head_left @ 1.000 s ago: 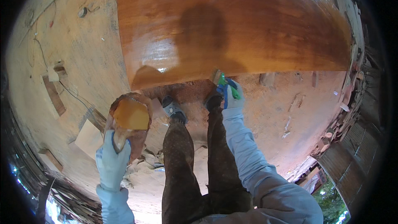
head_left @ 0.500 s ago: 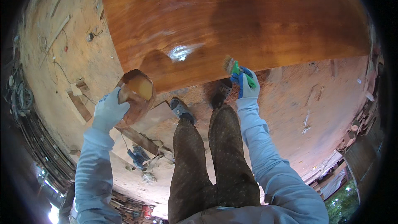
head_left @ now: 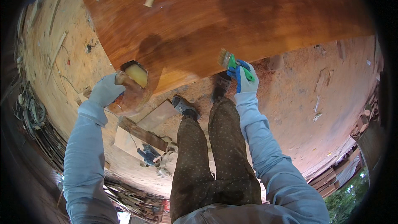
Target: The person applies a liquid finish to a large wooden tabletop using a brush and a plastic container. They repeatedly dip the brush into the container and spread the finish across the surface, while another person works nearby with a roller.
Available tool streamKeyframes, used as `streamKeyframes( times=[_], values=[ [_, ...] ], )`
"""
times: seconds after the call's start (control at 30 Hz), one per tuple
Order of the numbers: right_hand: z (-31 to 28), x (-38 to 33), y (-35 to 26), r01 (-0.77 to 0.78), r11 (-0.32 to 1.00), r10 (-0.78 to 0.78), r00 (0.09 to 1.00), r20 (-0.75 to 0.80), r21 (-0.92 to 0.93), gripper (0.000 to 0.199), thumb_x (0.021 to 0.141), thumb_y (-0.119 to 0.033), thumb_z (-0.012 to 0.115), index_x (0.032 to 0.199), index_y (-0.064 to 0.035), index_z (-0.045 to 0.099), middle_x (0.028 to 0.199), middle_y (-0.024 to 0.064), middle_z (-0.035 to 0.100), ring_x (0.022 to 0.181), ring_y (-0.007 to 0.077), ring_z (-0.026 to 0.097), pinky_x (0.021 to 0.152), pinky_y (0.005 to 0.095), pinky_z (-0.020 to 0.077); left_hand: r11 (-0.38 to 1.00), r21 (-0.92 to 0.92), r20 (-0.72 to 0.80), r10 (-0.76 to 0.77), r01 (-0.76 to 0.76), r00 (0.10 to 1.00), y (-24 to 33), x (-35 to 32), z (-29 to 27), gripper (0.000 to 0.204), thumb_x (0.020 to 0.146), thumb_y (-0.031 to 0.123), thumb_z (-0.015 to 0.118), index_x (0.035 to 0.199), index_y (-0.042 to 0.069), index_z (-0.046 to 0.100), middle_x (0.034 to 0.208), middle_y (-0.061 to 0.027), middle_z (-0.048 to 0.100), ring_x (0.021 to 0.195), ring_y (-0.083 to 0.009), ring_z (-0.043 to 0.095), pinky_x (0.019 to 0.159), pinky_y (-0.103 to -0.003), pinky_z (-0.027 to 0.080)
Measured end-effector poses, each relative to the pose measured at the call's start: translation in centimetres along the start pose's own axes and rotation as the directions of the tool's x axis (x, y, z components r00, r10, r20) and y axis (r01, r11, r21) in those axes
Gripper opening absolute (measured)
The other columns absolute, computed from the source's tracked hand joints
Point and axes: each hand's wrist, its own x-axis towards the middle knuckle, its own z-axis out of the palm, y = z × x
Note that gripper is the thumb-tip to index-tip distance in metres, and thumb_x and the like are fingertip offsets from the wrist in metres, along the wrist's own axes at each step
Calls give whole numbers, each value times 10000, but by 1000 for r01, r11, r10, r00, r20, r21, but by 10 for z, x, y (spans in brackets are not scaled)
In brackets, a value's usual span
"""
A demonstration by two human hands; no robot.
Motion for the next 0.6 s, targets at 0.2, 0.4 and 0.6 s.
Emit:
streamKeyframes(
  times=[0.2,0.4,0.6],
  values=[
    [-3,4,-11,-45,999,45,999,2,7,258,957,-56,579,1201,28,581,1144,118,635,944,198,665,816,341,594,977,-200,161,-36,69,986,8,21,-8,362,763,193,636,1068,-1,647,809,-106,658,697,-202,633,626,-344,528],
    [-1,8,-13,-41,999,41,999,2,0,237,952,-39,582,1180,24,594,1125,114,643,939,195,667,811,332,601,980,-187,183,-32,67,983,22,29,-12,300,751,208,634,991,29,659,757,-98,664,680,-199,644,607,-339,525],
    [-4,10,-10,-40,999,40,999,-2,8,226,956,-24,575,1174,28,597,1124,118,644,922,190,674,795,327,605,991,-113,202,-47,71,978,34,34,-15,310,750,214,637,1004,39,670,774,-105,674,670,-201,646,618,-342,530]
  ],
)
